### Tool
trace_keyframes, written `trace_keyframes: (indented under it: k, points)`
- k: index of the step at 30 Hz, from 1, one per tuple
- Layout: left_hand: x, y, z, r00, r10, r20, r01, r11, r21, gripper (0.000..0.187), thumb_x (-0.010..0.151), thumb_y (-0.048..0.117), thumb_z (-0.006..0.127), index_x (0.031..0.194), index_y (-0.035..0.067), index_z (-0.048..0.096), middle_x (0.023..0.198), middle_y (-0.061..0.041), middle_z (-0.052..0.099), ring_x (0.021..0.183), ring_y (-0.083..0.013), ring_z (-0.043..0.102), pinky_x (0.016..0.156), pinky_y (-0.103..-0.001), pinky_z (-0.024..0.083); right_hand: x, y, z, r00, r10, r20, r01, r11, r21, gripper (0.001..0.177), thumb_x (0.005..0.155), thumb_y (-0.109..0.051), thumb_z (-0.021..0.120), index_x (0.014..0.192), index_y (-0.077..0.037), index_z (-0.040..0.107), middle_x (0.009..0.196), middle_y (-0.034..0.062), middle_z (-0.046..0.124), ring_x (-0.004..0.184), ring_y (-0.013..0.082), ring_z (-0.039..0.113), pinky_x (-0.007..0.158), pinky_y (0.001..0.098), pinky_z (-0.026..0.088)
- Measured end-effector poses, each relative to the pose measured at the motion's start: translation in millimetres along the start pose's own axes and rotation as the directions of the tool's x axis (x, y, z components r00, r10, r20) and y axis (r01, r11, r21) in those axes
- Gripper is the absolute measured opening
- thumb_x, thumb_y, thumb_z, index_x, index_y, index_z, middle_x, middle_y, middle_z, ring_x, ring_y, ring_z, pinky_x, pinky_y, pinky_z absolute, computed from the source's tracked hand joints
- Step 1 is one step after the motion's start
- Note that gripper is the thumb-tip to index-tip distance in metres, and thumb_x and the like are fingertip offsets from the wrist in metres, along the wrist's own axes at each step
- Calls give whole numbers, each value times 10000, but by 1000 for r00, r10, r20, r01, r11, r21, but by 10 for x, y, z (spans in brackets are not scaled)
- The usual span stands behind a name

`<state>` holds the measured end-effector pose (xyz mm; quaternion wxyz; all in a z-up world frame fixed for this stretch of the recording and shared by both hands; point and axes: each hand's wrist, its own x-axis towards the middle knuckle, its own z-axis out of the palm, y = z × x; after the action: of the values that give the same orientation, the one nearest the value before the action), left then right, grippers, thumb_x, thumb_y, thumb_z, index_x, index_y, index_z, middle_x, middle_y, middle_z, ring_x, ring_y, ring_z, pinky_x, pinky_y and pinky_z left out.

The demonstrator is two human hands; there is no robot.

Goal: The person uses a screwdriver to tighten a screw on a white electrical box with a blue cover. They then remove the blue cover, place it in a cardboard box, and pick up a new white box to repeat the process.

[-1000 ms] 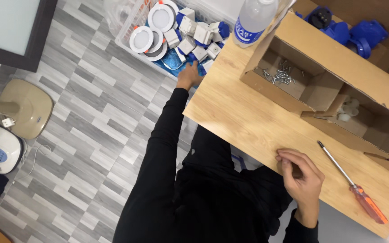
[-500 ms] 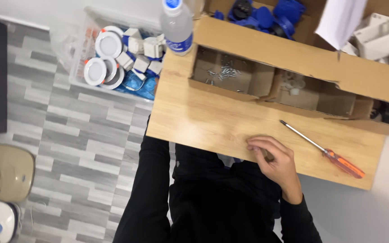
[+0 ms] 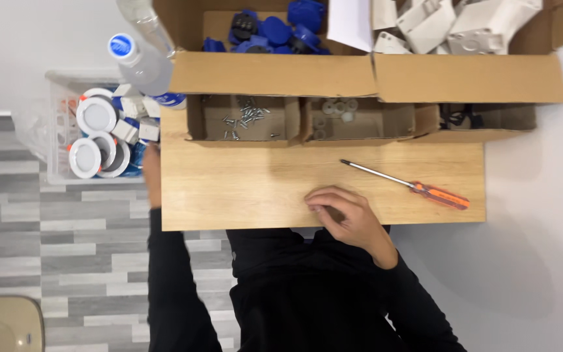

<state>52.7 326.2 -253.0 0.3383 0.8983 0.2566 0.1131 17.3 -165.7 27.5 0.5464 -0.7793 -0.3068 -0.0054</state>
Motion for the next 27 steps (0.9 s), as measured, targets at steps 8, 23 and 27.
trace_keyframes:
  k: [8,23,27]
  points:
    - [-1013,1347,-1525,974,72,-215,-160,890,-428,795,853,-67,1015,1385,-163,432,1282,-439,531,1222,-611,598,937,-675,572,-76,103,6,1000,0,13,0,1000,29,187,1009,27,667,1093,-41,819,986,112,834,890,304,814,778,427,662]
    - [-1976,2921,-1193,793,583,178,-410,726,-552,788,727,197,952,1441,112,630,1408,-151,539,1387,-331,587,1154,-463,604,-170,89,-57,998,-53,-14,53,998,18,221,1035,-30,719,1249,25,715,1215,135,770,1133,256,762,1005,341,645]
    - [-2093,3329,-928,770,614,172,-394,670,-629,817,524,-4,1017,1302,38,771,1237,-203,668,1132,-416,740,1000,-533,602,-165,113,-112,997,-25,-77,34,991,126,412,1026,-152,725,1411,-8,694,1358,215,740,1178,380,750,939,514,634]
